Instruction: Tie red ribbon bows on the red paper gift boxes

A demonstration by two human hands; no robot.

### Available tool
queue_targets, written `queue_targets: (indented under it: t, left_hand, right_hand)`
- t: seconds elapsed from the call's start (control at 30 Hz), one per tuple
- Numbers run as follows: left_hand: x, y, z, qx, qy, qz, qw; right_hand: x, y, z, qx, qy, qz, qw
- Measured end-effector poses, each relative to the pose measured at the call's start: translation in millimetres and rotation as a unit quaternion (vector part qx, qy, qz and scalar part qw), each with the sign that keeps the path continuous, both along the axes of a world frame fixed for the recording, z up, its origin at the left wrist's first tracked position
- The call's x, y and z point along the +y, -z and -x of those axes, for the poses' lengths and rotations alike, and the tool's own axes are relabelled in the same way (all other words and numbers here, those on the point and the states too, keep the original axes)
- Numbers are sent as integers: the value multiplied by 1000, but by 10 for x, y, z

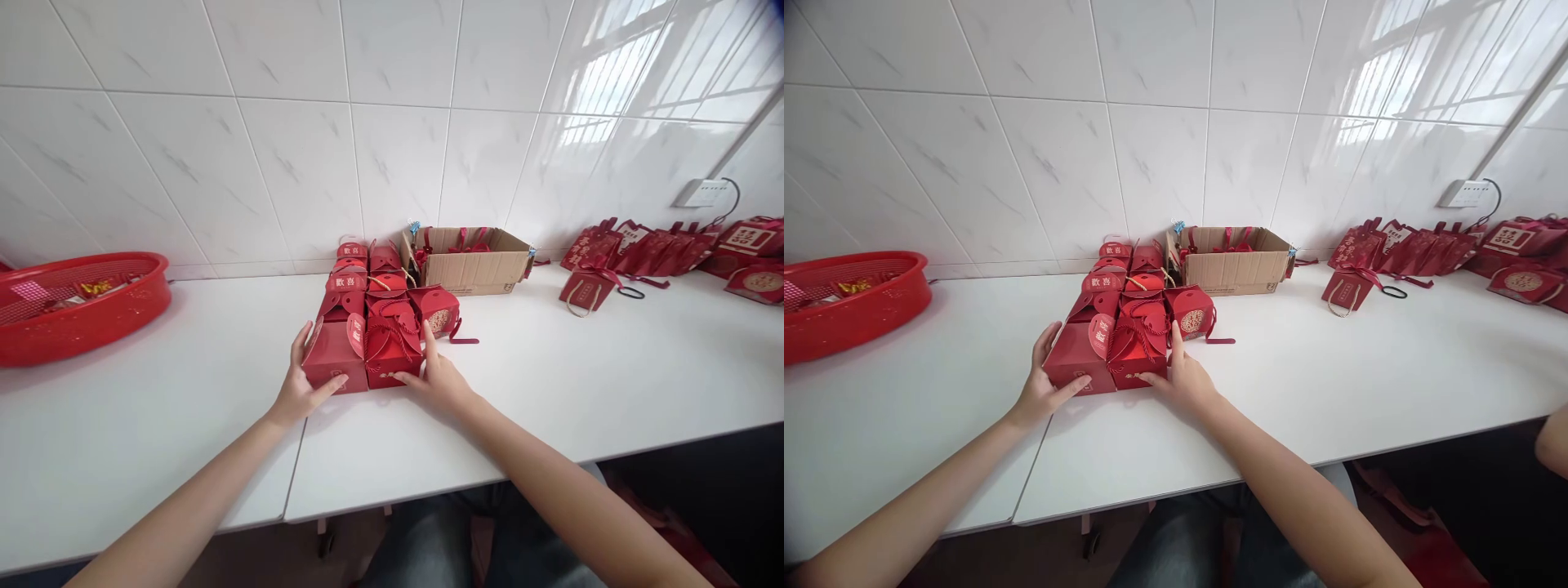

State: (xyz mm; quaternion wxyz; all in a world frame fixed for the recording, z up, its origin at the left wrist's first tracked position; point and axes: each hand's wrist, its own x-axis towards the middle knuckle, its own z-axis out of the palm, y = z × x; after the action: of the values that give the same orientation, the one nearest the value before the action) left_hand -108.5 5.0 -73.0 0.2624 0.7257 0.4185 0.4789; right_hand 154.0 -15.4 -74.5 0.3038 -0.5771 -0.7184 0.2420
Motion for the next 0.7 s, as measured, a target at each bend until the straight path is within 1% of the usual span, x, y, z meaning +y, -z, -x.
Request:
queue_targets:
  t: [0.07, 0.13, 0.2, 0.27, 0.33, 0.4, 0.43, 0.47, 0.5, 0.53, 0.57, 0.6, 0.63, 0.67, 0.7]
  left_hand:
    - [-19, 15, 37, -6, 16, 25, 1000]
    - [-17, 30, 88, -1, 22, 30, 999]
    - [-2, 26, 137, 10, 19, 15, 1000]
    - [-5, -21, 158, 37, 3, -23, 999]
    - [-60, -119, 128, 80, -43, -92, 992]
    - [-188, -245, 25, 116, -104, -200, 967]
    - [-277, -304, -59, 129, -117, -263, 949]
    - [-375, -351, -163, 144, -105, -317, 932]
    - [-475, -381, -289, 161, -64, -352, 920]
    - [-569, -391, -434, 201, 10, -353, 914]
    - [-649, -379, -596, 245, 110, -350, 897]
    - [-707, -347, -770, 282, 204, -353, 868]
    - [-741, -298, -952, 292, 269, -372, 839]
    - [-748, -239, -1137, 292, 312, -393, 814]
    - [-731, -175, -1317, 301, 340, -402, 795]
  right_hand:
    - [-10, 48, -18, 39, -9, 3, 999]
    - [-10, 94, -32, 63, -20, 3, 998]
    - [-5, 125, -58, 83, -30, 4, 996]
    - [2, 118, -125, 98, -51, 15, 994]
    - [15, 56, -258, 96, -99, 35, 990]
    - [51, -70, -448, 78, -145, 39, 986]
    - [82, -156, -554, 65, -146, 24, 987]
    - [122, -254, -659, 51, -124, -3, 991]
    - [171, -362, -756, 37, -85, -40, 995]
    - [227, -477, -839, 19, -43, -74, 996]
    - [286, -594, -905, 1, -14, -100, 995]
    - [347, -711, -952, -13, 4, -124, 992]
    - [405, -824, -979, -21, 14, -141, 990]
    - [459, -928, -990, -22, 22, -157, 987]
    - [506, -1021, -985, -17, 28, -174, 984]
